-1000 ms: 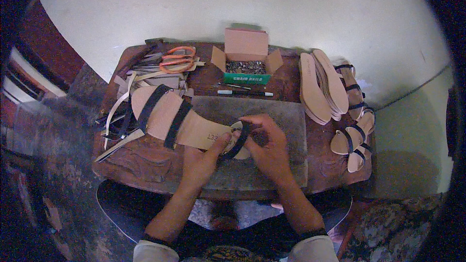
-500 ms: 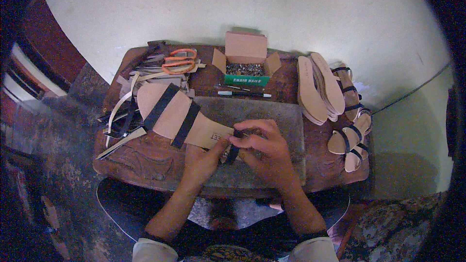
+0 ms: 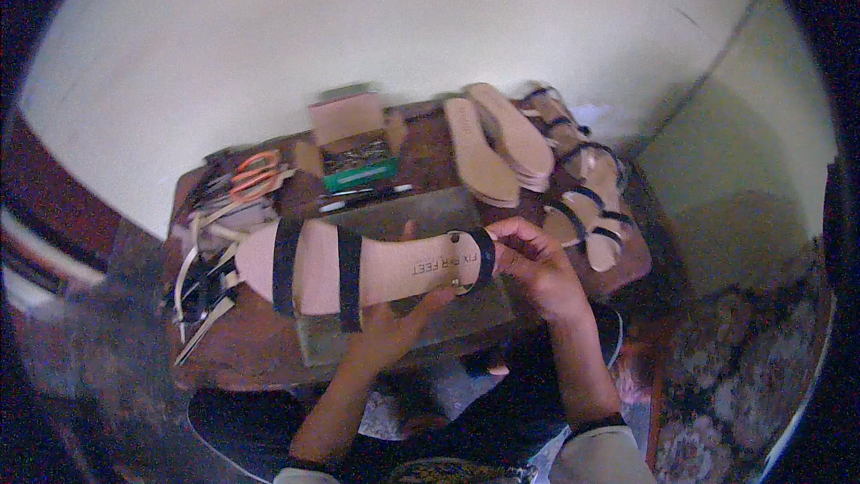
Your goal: The person assembles sandals by attaching black straps to beige insoles using small nails. They position the straps, pick up nails from a box, and secure them into the insole. The person handles multiple insoles and straps, occasionally flipping the sandals to check the attachment.
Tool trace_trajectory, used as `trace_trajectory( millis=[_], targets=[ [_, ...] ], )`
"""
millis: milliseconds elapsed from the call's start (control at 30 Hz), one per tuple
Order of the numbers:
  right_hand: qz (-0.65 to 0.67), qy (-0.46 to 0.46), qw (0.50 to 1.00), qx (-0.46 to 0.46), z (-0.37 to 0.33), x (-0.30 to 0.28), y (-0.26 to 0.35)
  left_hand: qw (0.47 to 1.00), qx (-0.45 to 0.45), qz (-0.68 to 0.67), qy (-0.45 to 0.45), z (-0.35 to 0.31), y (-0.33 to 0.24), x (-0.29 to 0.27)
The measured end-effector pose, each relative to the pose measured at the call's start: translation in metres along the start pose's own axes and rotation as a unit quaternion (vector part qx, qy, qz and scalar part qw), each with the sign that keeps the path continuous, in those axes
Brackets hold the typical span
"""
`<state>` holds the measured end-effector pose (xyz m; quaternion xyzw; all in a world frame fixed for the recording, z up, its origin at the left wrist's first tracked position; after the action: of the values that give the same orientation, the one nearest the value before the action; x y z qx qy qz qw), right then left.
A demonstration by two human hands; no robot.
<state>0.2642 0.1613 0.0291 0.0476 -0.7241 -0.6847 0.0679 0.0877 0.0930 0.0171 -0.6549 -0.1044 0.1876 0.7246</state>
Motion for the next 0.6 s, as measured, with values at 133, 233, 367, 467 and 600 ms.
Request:
trace_trajectory(
  millis=[133,233,367,467,600],
  targets=[
    [0.085,-0.032,0.996,-0.006,-0.02,-0.065,0.012,0.974,-0.042,0.047,0.219,-0.03,0.019,0.037],
    [0.072,-0.097,0.993,0.013,-0.028,-0.128,0.002,0.972,-0.077,-0.161,0.153,-0.034,0.003,0.03],
    [0.118,-0.125,0.985,0.024,-0.031,-0.174,0.004,0.912,-0.193,-0.351,0.086,-0.024,0.025,0.026],
    [0.114,-0.151,0.982,0.001,-0.023,-0.193,0.02,0.951,-0.209,-0.227,0.017,-0.01,0.034,0.035],
    [0.107,-0.175,0.979,0.0,-0.001,-0.221,0.024,0.951,-0.203,-0.23,0.033,0.003,0.023,0.073]
  ],
)
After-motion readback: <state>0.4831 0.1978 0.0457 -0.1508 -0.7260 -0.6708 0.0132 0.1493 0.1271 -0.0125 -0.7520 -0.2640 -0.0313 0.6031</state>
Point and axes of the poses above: each hand's wrist, its own z-axis towards the middle knuckle, its own x-axis out of the palm, y = z × x, the point moved 10 cm from there along z, towards the middle knuckle, and after that the axes turned 12 degrees about -y, right-handed, at the moved point
